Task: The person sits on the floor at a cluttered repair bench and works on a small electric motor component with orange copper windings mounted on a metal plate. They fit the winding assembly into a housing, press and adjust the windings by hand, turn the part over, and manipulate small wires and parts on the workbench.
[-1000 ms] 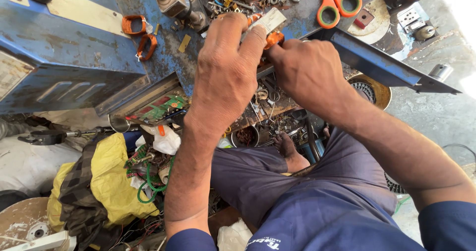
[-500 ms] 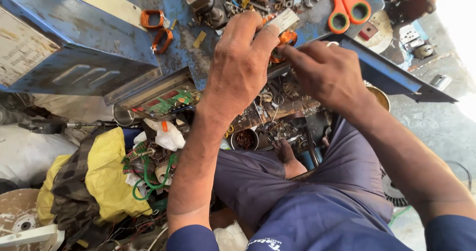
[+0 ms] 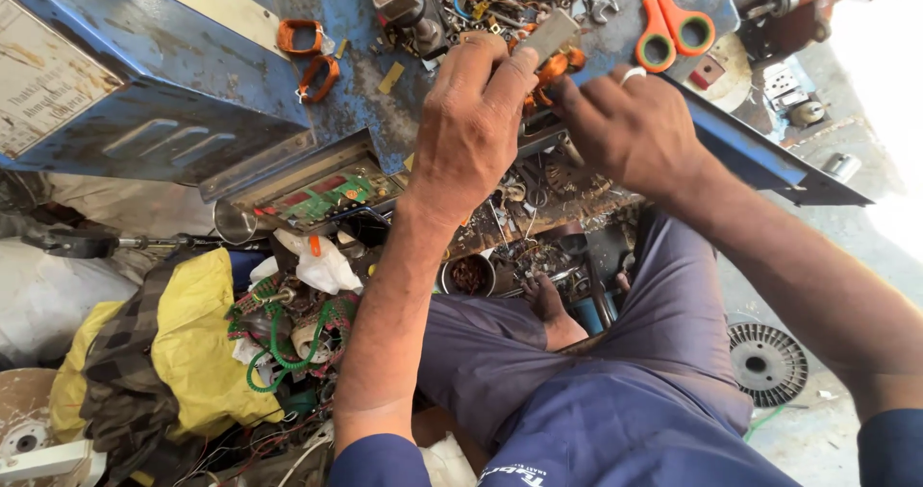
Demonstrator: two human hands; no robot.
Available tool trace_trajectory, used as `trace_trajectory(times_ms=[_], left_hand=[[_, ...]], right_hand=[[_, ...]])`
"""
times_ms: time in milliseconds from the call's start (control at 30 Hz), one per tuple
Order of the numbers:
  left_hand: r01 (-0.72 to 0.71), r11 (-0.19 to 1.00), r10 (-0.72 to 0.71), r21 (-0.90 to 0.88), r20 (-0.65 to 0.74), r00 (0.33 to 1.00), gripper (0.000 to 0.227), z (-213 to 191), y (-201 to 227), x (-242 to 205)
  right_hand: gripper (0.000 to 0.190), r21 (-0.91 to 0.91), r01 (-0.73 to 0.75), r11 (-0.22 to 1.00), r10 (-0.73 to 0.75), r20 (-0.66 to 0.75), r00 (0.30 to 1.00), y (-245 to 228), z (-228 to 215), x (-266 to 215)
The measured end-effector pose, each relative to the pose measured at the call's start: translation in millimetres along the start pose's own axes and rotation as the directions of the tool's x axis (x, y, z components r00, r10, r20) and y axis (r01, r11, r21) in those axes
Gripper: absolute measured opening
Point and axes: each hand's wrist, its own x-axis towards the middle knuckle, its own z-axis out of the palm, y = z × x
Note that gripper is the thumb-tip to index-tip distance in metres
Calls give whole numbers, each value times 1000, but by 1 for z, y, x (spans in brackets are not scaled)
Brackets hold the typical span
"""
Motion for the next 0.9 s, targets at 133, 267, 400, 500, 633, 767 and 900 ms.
trace_trajectory(times_ms=[133, 267, 400, 500, 633, 767, 900], left_hand=[[53, 999, -53, 4, -39, 998, 26, 6, 2, -2], [119, 989, -132, -93, -152, 980, 20, 11, 7, -8], [337, 875, -403, -347, -139, 905, 22, 23, -7, -21], [283, 876, -396, -391, -246, 885, 23, 27, -19, -26], [261, 891, -359, -372, -223, 906, 36, 28, -38, -28], [279, 843, -329, -460, -28, 944, 74, 30, -45, -32], [179, 849, -201, -497, 10, 980, 83, 38, -50, -34]], right_hand=[[27, 313, -154, 937, 201, -125, 972, -5, -17, 13], [40, 460, -288, 840, 392, -147, 908, -9, -19, 29], [43, 436, -396, 808, 439, 1, 898, -2, -10, 40], [33, 459, -423, 781, 434, 87, 897, 10, 6, 46], [31, 480, -369, 796, 373, 90, 923, 16, 5, 53], [43, 544, -390, 743, 379, 138, 915, 11, -4, 56], [43, 551, -347, 759, 358, 91, 929, 12, 0, 55]])
